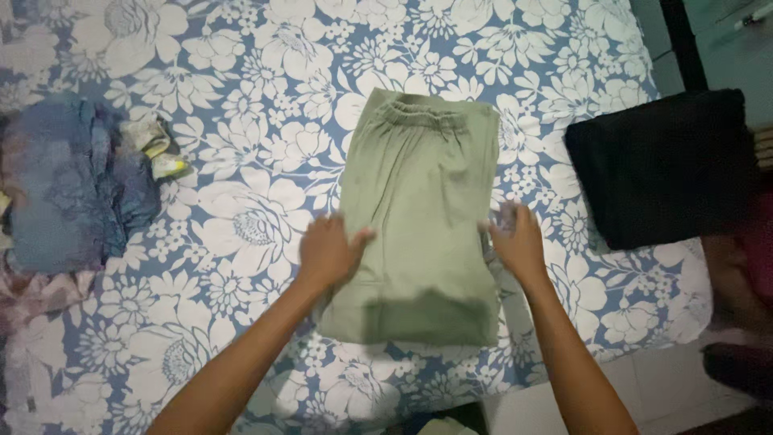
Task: The person folds a pair of green pants and a patterned garment on a bed by laying them flat, folding the legs and sleeves inward, and smoothing the fabric.
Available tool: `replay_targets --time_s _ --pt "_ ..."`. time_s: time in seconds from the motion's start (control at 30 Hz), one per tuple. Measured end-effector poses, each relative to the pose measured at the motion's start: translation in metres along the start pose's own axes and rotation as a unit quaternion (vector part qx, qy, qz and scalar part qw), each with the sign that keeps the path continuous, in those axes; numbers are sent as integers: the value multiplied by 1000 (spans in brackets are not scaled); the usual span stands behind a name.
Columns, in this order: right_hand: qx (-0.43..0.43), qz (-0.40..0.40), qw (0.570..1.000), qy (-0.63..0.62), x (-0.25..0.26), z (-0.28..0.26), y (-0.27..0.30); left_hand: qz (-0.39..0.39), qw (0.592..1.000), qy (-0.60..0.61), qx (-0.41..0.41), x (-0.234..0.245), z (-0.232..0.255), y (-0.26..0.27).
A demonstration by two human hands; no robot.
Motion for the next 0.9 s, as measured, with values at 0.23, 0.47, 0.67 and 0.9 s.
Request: replay_targets --time_s 0.23,0.47,0.67,0.9 --pt "-108 16 976 -188 -37 -37 -143 91 980 178 -3 44 38 -181" --pt "-33 95 987 -129 7 -72 -145 154 976 -54 -146 55 55 -197" --pt "65 57 988 -125 28 -80 -156 111 966 -120 -200 71 60 -211" --pt "-136 6 970 -201 14 -49 -131 95 993 71 -30 79 34 -179"
Point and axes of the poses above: each hand's wrist, its own y-axis away from the middle knuckle, its own x-axis out of the back of the hand, z = x × y, the point moved 9 cm from there along -y, towards the middle knuckle, and after that the axes turned 13 degrees about -z, right-handed, at the moved point
